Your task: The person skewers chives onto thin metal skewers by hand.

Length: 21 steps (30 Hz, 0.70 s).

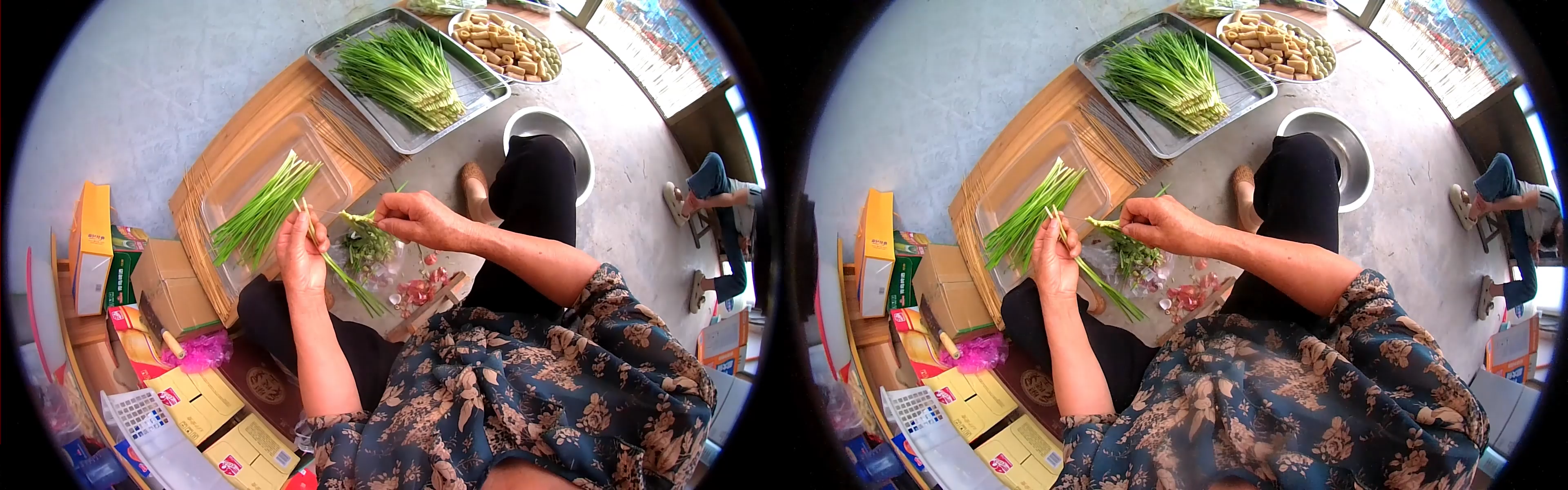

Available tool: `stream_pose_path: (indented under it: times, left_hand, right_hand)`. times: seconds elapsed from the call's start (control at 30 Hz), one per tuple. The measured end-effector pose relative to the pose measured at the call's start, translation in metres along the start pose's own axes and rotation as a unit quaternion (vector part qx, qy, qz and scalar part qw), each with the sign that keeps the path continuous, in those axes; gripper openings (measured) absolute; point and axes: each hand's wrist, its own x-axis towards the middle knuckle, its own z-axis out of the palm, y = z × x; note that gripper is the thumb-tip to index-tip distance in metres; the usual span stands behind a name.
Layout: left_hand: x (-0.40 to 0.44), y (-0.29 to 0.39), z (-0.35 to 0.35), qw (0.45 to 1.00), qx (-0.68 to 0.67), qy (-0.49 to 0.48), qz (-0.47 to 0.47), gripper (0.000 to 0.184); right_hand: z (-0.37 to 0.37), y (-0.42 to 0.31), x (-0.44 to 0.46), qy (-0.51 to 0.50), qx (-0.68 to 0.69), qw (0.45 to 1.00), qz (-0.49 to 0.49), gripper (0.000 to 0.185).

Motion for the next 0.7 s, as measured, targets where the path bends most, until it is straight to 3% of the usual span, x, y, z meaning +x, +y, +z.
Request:
stream_pose_path:
  times: [0.47,0.53,0.7]
  left_hand:
    - [0.001,-0.008,-0.003,0.998,0.068,0.001,0.003,0.016]
    - [0.002,-0.012,-0.004,0.996,0.067,0.058,0.028,0.02]
    - [0.004,-0.009,-0.011,0.994,0.086,0.058,0.043,0.023]
  right_hand:
    - [0.001,0.003,0.002,0.007,-0.008,1.0,0.001,0.014]
    - [0.0,0.001,0.002,0.005,-0.008,1.0,0.001,0.013]
    - [0.001,0.003,0.002,0.005,-0.002,1.0,0.005,0.013]
